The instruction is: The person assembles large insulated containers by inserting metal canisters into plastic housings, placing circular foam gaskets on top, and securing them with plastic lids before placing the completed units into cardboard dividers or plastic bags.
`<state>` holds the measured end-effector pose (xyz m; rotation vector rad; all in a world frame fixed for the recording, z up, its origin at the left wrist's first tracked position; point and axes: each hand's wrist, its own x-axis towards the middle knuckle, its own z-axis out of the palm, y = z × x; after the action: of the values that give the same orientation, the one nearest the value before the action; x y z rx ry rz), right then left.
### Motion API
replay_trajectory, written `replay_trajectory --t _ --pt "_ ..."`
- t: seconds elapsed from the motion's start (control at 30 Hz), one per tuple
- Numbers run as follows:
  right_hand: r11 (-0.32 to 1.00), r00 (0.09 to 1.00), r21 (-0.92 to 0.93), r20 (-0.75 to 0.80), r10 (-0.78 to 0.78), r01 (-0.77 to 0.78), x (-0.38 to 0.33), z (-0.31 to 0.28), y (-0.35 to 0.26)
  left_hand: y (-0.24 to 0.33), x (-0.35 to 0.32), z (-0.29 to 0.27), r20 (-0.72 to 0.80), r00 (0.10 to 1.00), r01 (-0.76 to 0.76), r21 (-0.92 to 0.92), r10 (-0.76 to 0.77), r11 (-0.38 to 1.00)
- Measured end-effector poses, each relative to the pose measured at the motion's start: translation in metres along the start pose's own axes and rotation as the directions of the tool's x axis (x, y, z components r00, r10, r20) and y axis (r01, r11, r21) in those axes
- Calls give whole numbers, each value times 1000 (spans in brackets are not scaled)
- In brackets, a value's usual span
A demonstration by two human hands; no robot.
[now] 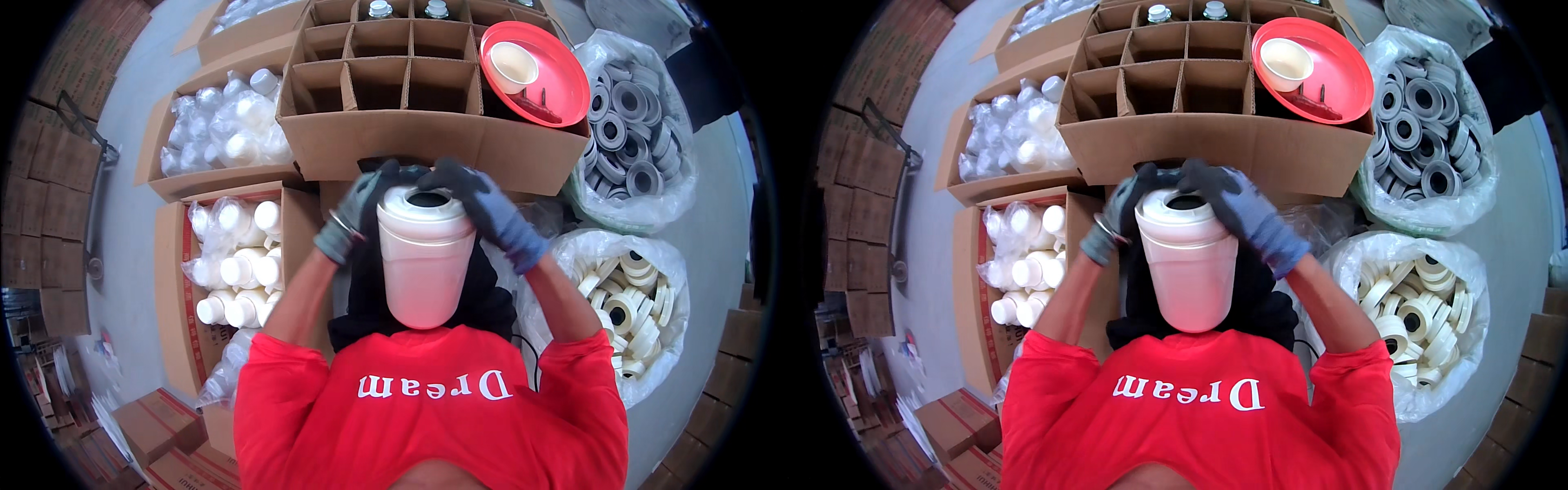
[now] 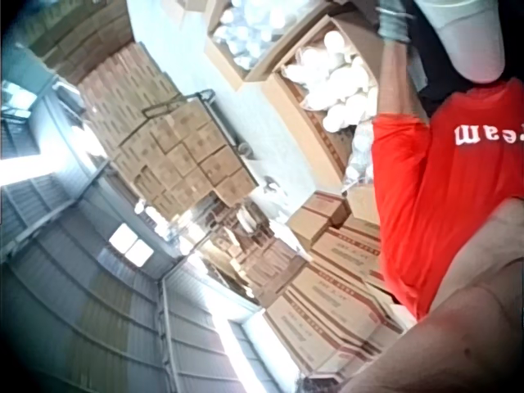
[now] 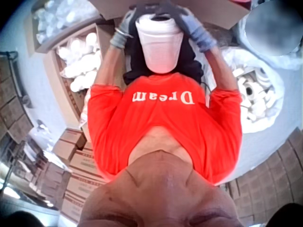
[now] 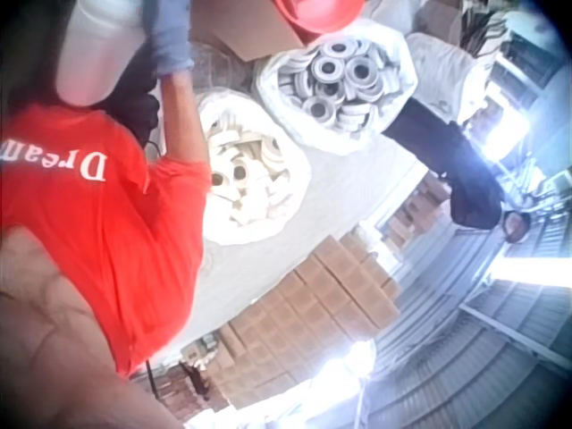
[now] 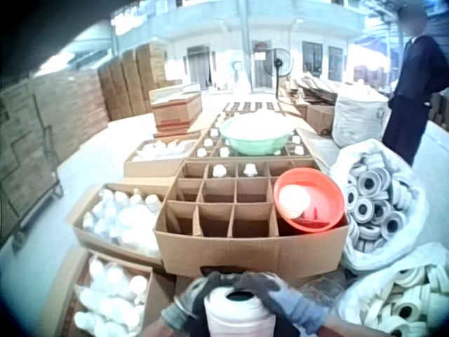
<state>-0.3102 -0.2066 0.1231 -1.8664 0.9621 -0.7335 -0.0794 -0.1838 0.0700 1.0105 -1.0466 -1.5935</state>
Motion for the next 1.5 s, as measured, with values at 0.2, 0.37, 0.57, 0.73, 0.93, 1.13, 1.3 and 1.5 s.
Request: replay_trajectory --t 0.2,0.37,0.57,0.73,0.93,1.13,1.3,1.5 --pt "886 928 386 158 -338 257 3 0 18 34 -63 57 32 950 -211 798 310 564" --pt "360 964 900 267 -5 -247 8 19 53 58 -84 100 26 912 -74 992 410 104" --pt "952 943 277 262 -204 129 5 -26 5 51 -23 23 118 976 -211 275 184 938" --pt "969 997 239 37 -68 57 -17 4 7 -20 -28 15 -75 971 -209 193 227 959" --pt "576 980 799 197 26 -176 -1 2 33 47 -80 80 -36 929 -175 835 369 522" --pt "857 884 -256 272 -381 448 -80 -42 -64 -33 -38 38 -178 968 -185 -37 176 982" --pt "935 908 -3 -239 343 -354 -155 -50 -46 -80 -68 42 -272 929 355 453 -253 818" --pt "884 905 453 -318 284 -118 -157 -49 20 -58 -80 59 12 866 498 56 -499 865"
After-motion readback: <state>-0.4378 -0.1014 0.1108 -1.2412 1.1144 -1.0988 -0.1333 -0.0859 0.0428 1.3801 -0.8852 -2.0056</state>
